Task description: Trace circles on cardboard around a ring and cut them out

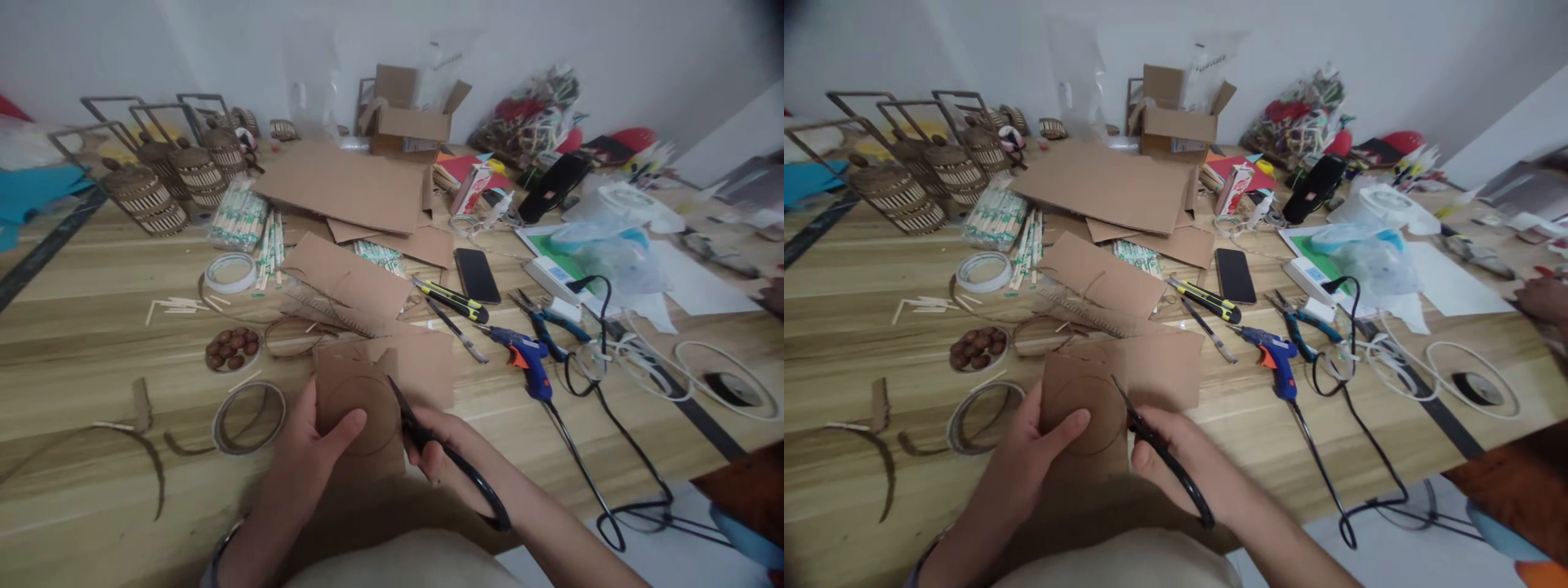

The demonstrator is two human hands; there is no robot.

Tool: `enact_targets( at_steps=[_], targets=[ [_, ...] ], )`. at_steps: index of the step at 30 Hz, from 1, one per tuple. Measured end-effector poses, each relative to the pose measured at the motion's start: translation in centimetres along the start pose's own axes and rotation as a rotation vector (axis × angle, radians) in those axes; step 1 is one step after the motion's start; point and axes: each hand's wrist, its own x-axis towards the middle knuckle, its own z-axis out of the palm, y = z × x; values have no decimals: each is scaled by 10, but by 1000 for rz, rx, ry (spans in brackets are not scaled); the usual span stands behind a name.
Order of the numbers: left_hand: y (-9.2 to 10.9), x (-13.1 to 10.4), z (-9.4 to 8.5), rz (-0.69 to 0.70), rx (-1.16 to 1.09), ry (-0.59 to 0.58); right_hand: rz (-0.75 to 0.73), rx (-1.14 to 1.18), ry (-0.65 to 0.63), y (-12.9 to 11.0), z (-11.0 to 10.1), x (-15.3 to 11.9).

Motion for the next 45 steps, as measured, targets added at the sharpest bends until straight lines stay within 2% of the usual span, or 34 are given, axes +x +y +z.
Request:
enact_targets(
  at_steps=[2,9,19,24,31,45],
  targets=[
    [0,0,0,-8,-5,-4,4,79,-32,0,2,0],
    [2,-2,0,1,15,-17,10,164,23,5,7,-2],
    [2,-4,-1,-2,15,-32,-6,81,110,8,12,-8],
    [0,-5,-2,-50,-29,-49,4,29,138,5,13,-10],
    [2,-5,-2,-62,-31,-48,41,-24,134,5,13,-15],
    [3,-14,-7,2,187,-119,77,-62,35,-7,2,-15]
  ],
)
